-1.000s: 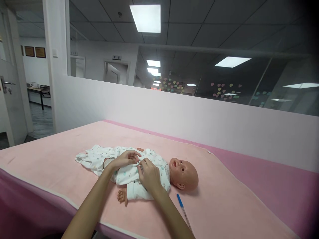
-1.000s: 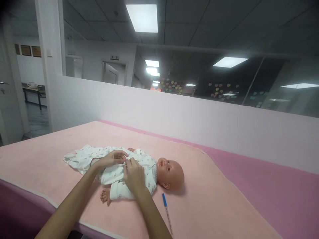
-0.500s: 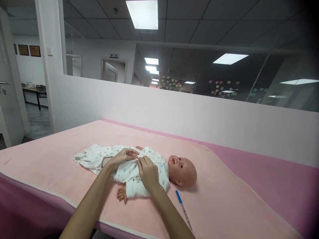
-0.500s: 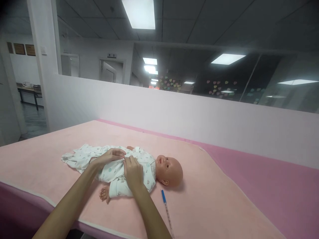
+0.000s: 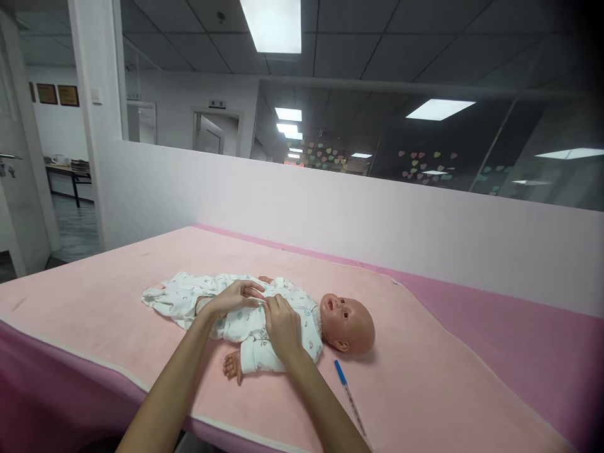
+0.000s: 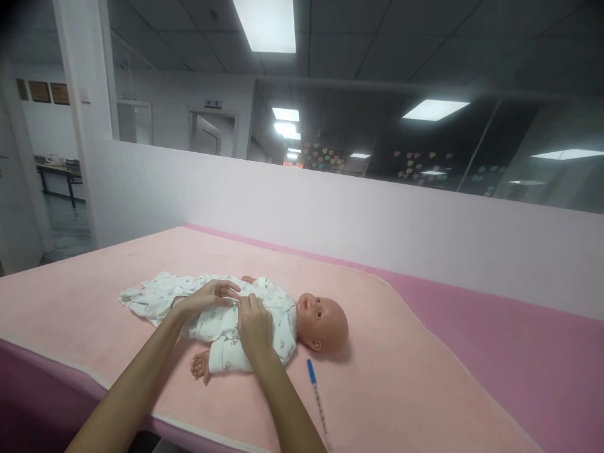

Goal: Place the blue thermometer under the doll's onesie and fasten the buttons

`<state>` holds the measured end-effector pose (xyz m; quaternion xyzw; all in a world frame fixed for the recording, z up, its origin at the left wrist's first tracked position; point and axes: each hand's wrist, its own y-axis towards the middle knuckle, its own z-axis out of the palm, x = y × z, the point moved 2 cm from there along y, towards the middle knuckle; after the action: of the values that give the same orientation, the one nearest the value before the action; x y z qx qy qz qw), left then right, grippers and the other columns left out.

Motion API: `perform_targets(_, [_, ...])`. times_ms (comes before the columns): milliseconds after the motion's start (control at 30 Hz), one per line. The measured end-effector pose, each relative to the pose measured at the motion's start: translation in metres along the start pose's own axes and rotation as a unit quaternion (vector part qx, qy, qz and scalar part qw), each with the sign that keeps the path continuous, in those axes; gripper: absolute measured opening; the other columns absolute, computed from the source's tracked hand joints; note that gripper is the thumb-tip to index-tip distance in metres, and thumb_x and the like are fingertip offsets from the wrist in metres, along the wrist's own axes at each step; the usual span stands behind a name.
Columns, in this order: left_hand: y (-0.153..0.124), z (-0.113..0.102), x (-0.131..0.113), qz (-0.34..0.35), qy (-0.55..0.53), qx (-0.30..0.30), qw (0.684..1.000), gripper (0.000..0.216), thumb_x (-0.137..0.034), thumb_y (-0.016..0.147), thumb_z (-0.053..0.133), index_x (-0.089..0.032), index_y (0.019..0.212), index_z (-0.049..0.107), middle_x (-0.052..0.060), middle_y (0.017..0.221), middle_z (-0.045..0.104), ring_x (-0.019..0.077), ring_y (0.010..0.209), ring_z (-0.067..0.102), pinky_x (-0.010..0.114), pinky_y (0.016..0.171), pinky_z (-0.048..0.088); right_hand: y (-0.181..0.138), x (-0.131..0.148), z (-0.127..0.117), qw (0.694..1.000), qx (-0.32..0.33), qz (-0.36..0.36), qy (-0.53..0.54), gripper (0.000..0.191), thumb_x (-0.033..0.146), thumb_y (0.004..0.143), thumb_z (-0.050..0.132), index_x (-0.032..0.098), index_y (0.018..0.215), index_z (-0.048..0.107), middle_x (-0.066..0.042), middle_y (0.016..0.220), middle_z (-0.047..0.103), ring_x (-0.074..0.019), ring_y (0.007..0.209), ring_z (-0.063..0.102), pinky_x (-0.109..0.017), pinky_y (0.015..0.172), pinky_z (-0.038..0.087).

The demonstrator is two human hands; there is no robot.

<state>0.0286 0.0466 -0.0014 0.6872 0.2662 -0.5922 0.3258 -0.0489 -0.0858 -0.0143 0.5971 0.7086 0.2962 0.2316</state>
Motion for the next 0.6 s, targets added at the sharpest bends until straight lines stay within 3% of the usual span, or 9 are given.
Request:
perform_targets(267, [-0.0016,0.0003,-0.0033,-0.014,0.04,-0.013,0.999,0.034,-0.023,0.06,0.067,-0.014,0.091,0.059,0.007,0.088,0.065,0.0171,0.084,0.059,0.027,0.074,0.043,0.0012,-0.0008,-0.002,0.999,0.004,0.019,0.039,0.013,0.021,0.088,0.039,0.022,0.088,0.051,0.0,0.079,0.055,-0.0126,0.07,0.051,-0.024,0.052,0.028])
perform_targets(600, [-0.0005,0.0019,-0.0029,0.003,0.042,0.014,0.999,0.026,-0.02,0.062,0.062,-0.015,0.087,0.058,0.005,0.085,0.062,0.016,0.085,0.057,0.026,0.074,0.041,0.0014,-0.0015,0.0004,0.998,0.006,0.031,0.058,0.011,0.022,0.088,0.038,0.021,0.084,0.049,0.001,0.078,0.054,-0.0122,0.068,0.049,-0.023,0.052,0.027])
